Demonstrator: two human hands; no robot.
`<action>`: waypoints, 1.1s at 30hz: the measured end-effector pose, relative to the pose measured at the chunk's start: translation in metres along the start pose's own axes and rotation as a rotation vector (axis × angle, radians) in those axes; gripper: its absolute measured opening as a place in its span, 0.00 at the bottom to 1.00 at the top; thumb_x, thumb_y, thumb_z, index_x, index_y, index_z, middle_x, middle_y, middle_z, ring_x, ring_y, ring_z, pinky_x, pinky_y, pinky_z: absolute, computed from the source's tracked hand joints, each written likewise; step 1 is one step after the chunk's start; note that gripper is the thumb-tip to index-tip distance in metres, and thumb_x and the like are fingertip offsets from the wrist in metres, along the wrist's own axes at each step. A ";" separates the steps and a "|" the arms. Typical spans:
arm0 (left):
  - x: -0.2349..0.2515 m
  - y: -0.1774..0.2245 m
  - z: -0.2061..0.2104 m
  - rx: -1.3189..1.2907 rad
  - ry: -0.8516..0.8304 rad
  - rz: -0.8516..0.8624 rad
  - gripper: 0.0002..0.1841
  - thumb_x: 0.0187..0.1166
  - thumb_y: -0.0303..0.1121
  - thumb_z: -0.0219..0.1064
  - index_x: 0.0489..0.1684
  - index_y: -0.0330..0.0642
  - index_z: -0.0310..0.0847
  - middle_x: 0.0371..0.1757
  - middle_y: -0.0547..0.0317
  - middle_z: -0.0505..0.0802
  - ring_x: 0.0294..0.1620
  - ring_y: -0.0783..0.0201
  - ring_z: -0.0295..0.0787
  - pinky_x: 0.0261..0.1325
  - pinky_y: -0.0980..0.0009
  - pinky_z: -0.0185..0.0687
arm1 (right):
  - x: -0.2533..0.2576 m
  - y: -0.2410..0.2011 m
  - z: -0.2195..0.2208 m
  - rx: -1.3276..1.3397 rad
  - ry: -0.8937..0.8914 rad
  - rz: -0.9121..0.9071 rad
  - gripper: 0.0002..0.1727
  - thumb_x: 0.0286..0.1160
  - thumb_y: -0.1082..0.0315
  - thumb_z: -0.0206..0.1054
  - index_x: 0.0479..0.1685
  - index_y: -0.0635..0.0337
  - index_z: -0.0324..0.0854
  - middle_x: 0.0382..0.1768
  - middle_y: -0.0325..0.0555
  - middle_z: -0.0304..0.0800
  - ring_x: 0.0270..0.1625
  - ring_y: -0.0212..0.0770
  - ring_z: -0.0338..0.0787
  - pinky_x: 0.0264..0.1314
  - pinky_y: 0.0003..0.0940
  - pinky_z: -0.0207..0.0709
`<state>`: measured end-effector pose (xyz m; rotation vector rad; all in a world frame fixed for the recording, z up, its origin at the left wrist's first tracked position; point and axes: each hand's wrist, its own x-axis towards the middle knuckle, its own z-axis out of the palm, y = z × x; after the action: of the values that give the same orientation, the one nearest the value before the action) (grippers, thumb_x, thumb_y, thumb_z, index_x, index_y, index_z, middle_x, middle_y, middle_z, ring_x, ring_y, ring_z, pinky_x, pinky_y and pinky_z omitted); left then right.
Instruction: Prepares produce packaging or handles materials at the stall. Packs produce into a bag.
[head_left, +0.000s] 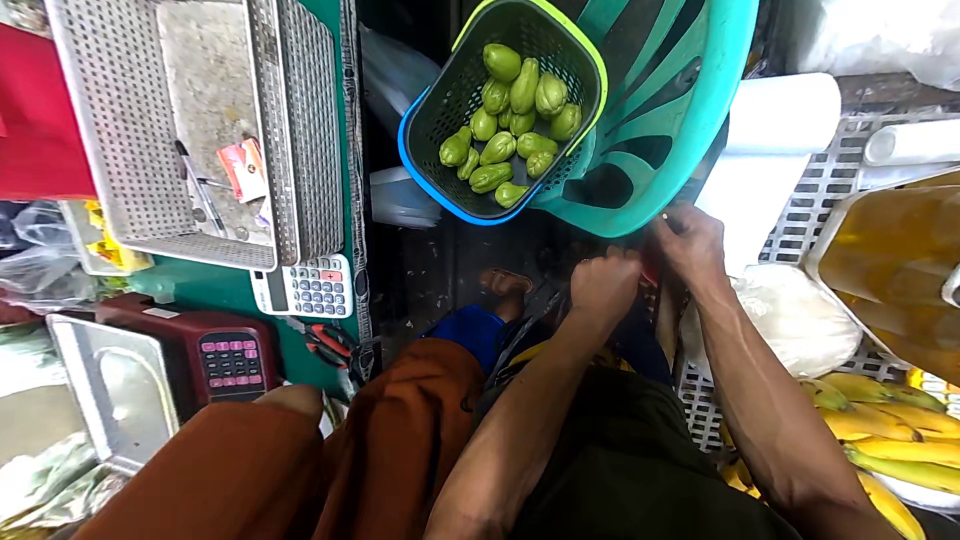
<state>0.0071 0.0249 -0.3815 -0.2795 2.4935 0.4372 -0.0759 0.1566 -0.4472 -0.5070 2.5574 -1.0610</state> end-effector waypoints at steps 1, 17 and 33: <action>0.000 0.000 0.000 0.001 0.007 0.001 0.09 0.82 0.31 0.62 0.50 0.44 0.89 0.43 0.47 0.92 0.37 0.48 0.93 0.32 0.53 0.85 | 0.000 0.000 0.000 -0.003 -0.002 -0.003 0.13 0.85 0.57 0.67 0.45 0.56 0.92 0.42 0.50 0.91 0.40 0.45 0.90 0.46 0.47 0.84; 0.001 -0.001 0.001 -0.010 0.026 0.000 0.09 0.82 0.32 0.62 0.49 0.43 0.89 0.42 0.46 0.91 0.37 0.47 0.93 0.31 0.53 0.85 | 0.000 0.003 0.002 -0.034 0.000 -0.041 0.12 0.84 0.60 0.67 0.43 0.58 0.92 0.40 0.51 0.90 0.39 0.47 0.90 0.45 0.48 0.84; -0.001 -0.004 -0.002 -0.009 0.041 -0.010 0.09 0.83 0.32 0.62 0.49 0.43 0.89 0.41 0.47 0.91 0.36 0.47 0.92 0.31 0.54 0.84 | 0.004 0.001 0.001 -0.066 -0.046 -0.048 0.12 0.82 0.62 0.68 0.40 0.61 0.92 0.40 0.53 0.90 0.40 0.50 0.90 0.44 0.53 0.83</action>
<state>0.0082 0.0205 -0.3802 -0.3072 2.5294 0.4425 -0.0795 0.1544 -0.4493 -0.6062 2.5594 -0.9718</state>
